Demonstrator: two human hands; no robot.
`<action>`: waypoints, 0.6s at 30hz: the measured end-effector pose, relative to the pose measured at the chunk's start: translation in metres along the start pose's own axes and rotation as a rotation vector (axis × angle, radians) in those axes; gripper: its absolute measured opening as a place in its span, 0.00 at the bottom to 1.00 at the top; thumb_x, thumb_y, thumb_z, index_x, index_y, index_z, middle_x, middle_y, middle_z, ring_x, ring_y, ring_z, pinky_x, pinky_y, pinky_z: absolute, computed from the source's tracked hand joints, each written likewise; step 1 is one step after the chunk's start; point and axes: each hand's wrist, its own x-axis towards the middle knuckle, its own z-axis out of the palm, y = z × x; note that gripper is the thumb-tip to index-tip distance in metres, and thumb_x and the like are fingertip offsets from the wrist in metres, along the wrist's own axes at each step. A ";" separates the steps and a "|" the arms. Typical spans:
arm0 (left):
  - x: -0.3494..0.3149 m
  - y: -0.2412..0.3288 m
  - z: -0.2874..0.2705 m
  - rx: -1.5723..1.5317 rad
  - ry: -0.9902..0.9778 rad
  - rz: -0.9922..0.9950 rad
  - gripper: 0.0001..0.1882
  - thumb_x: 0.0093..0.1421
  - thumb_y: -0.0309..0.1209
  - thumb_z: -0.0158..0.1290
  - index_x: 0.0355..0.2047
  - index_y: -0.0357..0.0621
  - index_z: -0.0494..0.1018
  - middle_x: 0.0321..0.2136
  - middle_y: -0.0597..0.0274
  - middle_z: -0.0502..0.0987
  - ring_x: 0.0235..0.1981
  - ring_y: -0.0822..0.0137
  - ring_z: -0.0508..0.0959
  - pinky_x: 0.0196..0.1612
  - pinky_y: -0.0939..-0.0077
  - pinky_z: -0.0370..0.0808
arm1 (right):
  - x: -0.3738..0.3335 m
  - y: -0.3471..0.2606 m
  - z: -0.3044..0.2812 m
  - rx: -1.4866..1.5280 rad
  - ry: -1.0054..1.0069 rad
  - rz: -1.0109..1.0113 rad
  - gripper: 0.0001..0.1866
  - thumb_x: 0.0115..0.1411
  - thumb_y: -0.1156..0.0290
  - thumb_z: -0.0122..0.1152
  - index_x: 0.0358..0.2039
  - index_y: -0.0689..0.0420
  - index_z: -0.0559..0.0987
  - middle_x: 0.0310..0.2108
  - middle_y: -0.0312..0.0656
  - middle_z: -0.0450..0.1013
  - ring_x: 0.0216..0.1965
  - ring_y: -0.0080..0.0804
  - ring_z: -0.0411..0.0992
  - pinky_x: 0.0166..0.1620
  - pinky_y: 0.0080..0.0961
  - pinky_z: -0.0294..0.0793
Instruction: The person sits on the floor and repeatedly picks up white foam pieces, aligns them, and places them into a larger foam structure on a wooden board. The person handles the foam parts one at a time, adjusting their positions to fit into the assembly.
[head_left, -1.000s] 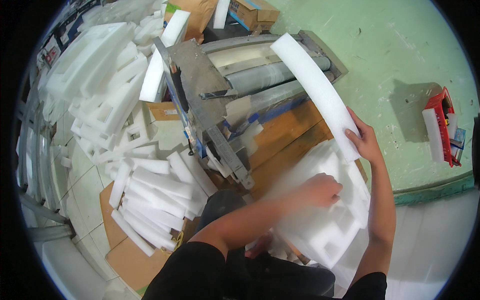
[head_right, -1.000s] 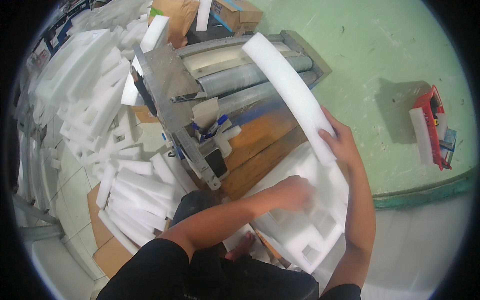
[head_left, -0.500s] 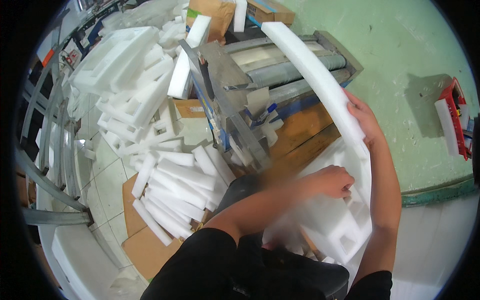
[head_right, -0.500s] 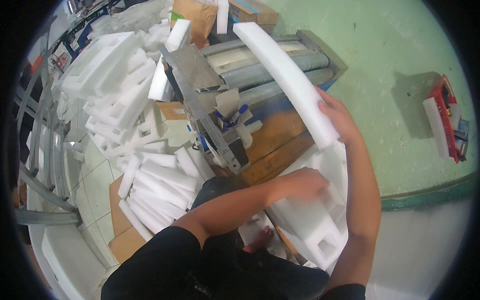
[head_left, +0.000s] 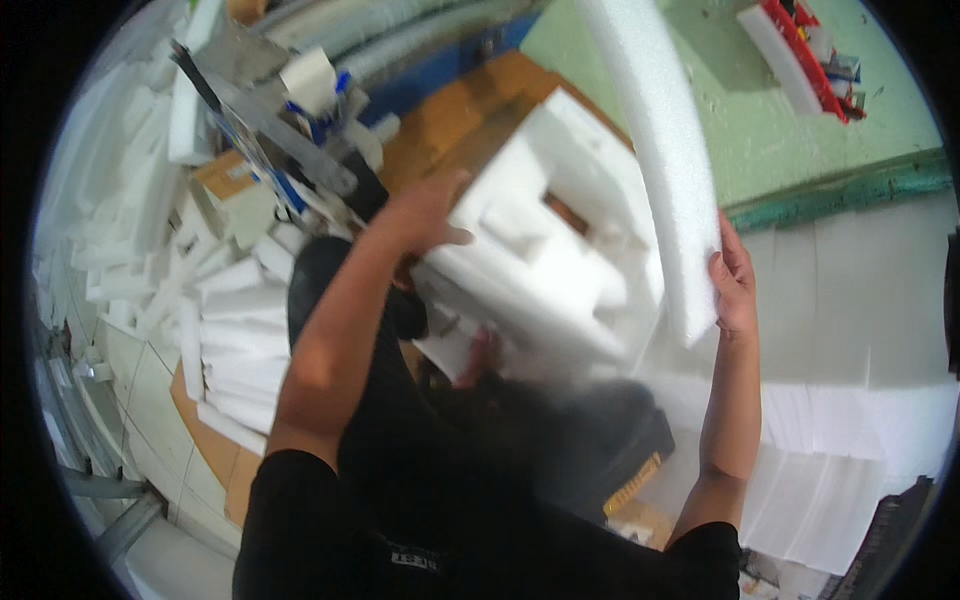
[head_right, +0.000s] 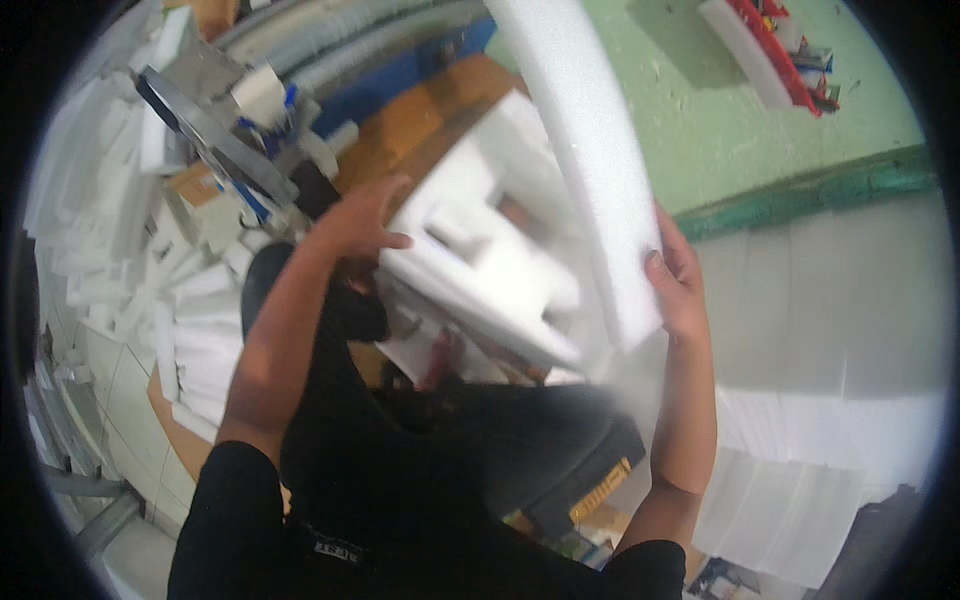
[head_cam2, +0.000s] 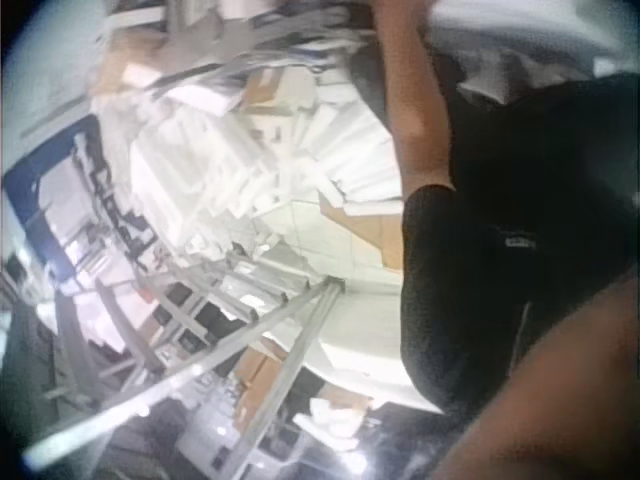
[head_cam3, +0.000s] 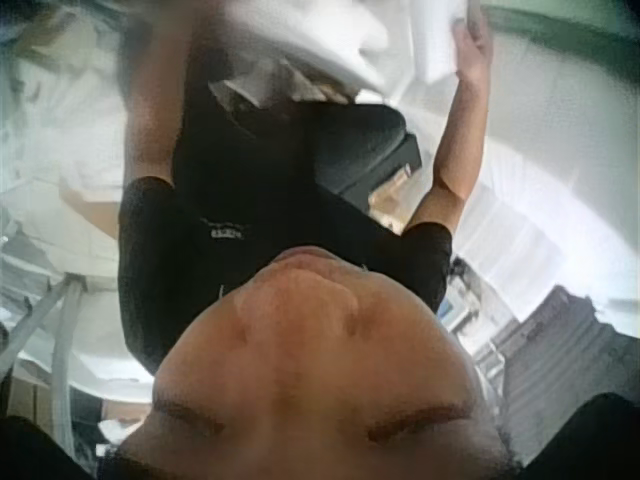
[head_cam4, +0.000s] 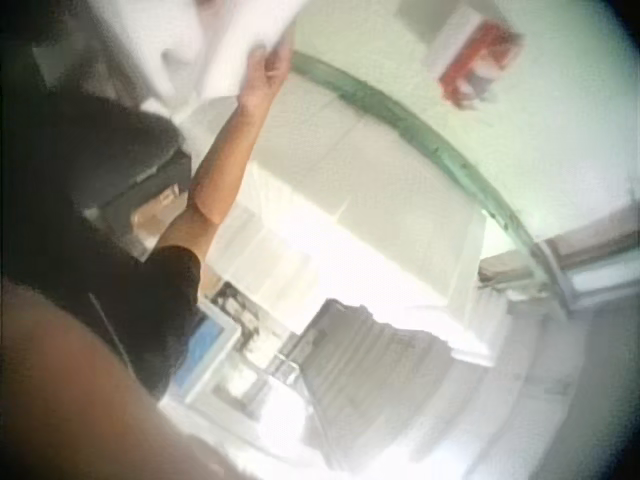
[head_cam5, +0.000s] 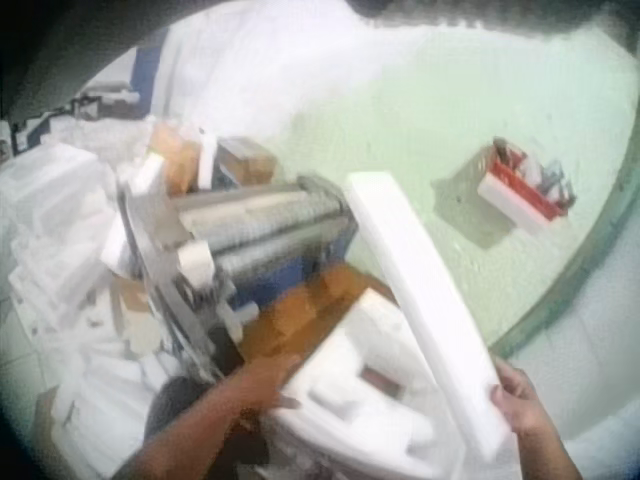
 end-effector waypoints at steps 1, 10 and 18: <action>-0.007 0.001 -0.003 0.036 -0.056 -0.026 0.45 0.49 0.38 0.72 0.66 0.39 0.67 0.64 0.43 0.71 0.65 0.45 0.69 0.67 0.56 0.66 | -0.018 -0.001 0.001 -0.102 0.027 -0.026 0.41 0.66 0.58 0.66 0.71 0.68 0.62 0.69 0.52 0.65 0.69 0.39 0.63 0.70 0.34 0.59; 0.022 -0.018 0.032 -0.046 -0.074 0.081 0.42 0.47 0.28 0.72 0.64 0.46 0.71 0.51 0.46 0.82 0.52 0.46 0.80 0.57 0.59 0.75 | -0.119 0.027 0.015 -0.646 -0.026 -0.015 0.32 0.63 0.73 0.66 0.67 0.64 0.70 0.59 0.58 0.75 0.58 0.44 0.76 0.62 0.36 0.71; 0.040 -0.054 0.026 0.009 0.122 0.166 0.38 0.55 0.32 0.68 0.67 0.54 0.69 0.61 0.52 0.75 0.62 0.51 0.74 0.64 0.55 0.70 | -0.119 0.051 0.022 -0.897 -0.135 -0.024 0.29 0.63 0.75 0.66 0.66 0.57 0.74 0.44 0.55 0.79 0.42 0.47 0.80 0.49 0.36 0.77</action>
